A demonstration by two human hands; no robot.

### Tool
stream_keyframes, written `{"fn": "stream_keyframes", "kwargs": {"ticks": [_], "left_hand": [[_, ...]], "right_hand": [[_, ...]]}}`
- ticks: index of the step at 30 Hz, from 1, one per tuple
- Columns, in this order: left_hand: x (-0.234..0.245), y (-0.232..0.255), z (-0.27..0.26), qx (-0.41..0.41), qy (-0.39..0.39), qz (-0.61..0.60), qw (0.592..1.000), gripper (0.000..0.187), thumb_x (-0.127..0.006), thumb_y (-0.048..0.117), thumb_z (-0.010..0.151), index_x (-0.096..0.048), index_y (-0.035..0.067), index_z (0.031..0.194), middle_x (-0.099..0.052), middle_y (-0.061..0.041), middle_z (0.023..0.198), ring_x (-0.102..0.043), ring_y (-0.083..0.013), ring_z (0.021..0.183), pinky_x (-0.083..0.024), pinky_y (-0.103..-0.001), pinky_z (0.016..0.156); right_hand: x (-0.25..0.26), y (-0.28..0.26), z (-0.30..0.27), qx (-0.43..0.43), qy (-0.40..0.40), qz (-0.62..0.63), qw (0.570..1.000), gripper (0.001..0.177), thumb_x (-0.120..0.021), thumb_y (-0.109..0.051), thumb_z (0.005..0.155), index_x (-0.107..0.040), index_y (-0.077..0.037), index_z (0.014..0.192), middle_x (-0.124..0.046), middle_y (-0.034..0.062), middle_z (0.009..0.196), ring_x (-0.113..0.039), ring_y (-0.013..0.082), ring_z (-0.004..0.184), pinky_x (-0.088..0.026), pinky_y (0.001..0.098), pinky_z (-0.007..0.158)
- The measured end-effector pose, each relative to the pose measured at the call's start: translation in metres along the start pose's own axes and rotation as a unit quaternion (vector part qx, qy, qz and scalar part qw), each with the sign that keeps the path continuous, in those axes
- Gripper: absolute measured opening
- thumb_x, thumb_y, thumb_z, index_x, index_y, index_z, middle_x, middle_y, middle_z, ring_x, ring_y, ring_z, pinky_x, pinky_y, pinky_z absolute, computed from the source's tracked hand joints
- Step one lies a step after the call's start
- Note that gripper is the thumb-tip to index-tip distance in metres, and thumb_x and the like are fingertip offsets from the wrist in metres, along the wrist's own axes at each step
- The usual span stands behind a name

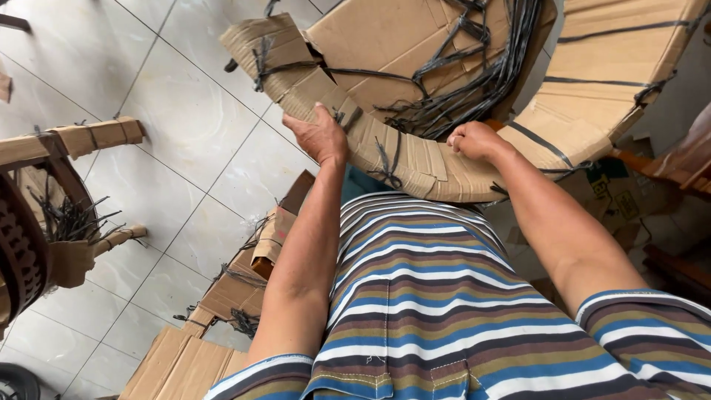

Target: Weaving plastic strips through a cardboard-covered chair frame.

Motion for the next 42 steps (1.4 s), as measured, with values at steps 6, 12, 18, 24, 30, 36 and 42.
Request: {"fn": "stream_keyframes", "kwargs": {"ticks": [6,12,18,24,30,36,42], "left_hand": [[0.002,0.004,0.001,0.004,0.074,0.043,0.996,0.071,-0.066,0.045,0.088,-0.038,0.017,0.147,-0.069,-0.026,0.121,-0.066,-0.0461,0.118,-0.054,-0.055,0.101],[0.003,0.005,-0.005,-0.026,0.114,0.043,0.992,0.069,-0.069,0.039,0.087,-0.039,0.013,0.144,-0.07,-0.032,0.112,-0.066,-0.0507,0.114,-0.054,-0.062,0.099],[0.002,0.005,-0.005,-0.039,0.14,0.068,0.987,0.071,-0.07,0.039,0.087,-0.039,0.014,0.145,-0.071,-0.031,0.111,-0.068,-0.0484,0.112,-0.056,-0.06,0.096],[0.004,-0.004,-0.002,-0.049,0.157,0.086,0.983,0.069,-0.074,0.038,0.085,-0.043,0.015,0.143,-0.072,-0.03,0.109,-0.069,-0.0478,0.11,-0.057,-0.06,0.091],[0.013,0.024,-0.012,-0.051,0.144,0.095,0.984,0.071,-0.068,0.04,0.089,-0.042,0.0,0.141,-0.071,-0.029,0.121,-0.07,-0.0472,0.107,-0.055,-0.05,0.09],[0.015,0.029,-0.016,-0.058,0.142,0.09,0.984,0.068,-0.069,0.04,0.089,-0.043,0.001,0.139,-0.073,-0.022,0.111,-0.071,-0.0383,0.095,-0.055,-0.047,0.084],[0.014,0.033,-0.017,-0.061,0.134,0.05,0.988,0.061,-0.069,0.036,0.089,-0.045,0.003,0.135,-0.073,-0.015,0.114,-0.073,-0.0329,0.1,-0.059,-0.042,0.088]], "right_hand": [[0.006,0.012,0.026,-0.002,0.024,0.054,0.998,0.02,-0.065,-0.032,0.092,-0.079,-0.019,0.097,-0.077,-0.0009,0.082,-0.075,0.0148,0.08,-0.056,0.0318,0.078],[-0.006,0.031,0.059,-0.015,0.023,0.05,0.998,0.021,-0.065,-0.03,0.095,-0.078,-0.019,0.107,-0.076,0.0008,0.082,-0.074,0.0165,0.084,-0.057,0.0333,0.08],[-0.017,0.069,0.105,-0.047,0.057,-0.004,0.997,0.026,-0.064,-0.039,0.098,-0.074,-0.033,0.122,-0.075,-0.0006,0.109,-0.069,0.0237,0.11,-0.055,0.0424,0.093],[0.003,0.045,0.115,0.049,0.148,-0.013,0.988,0.021,-0.062,-0.025,0.102,-0.074,-0.021,0.119,-0.068,0.0113,0.116,-0.063,0.0389,0.117,-0.052,0.0541,0.096],[0.002,0.012,0.151,0.101,0.185,-0.059,0.976,0.018,-0.066,-0.014,0.099,-0.073,-0.014,0.116,-0.06,0.0152,0.112,-0.063,0.0432,0.096,-0.051,0.0566,0.073],[-0.015,0.001,0.181,0.14,0.193,-0.159,0.958,0.022,-0.072,-0.013,0.097,-0.065,-0.008,0.117,-0.055,0.0179,0.11,-0.06,0.0415,0.101,-0.053,0.0545,0.076],[-0.018,0.005,0.196,0.161,0.203,-0.202,0.945,0.007,-0.065,-0.004,0.094,-0.066,-0.001,0.101,-0.055,0.0189,0.101,-0.059,0.0421,0.093,-0.053,0.0544,0.073]]}}
Point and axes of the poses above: each hand's wrist, its own z-axis towards the middle knuckle, its own x-axis out of the back of the hand, y = z × x, the point moved 5 cm from there along z, towards the middle knuckle
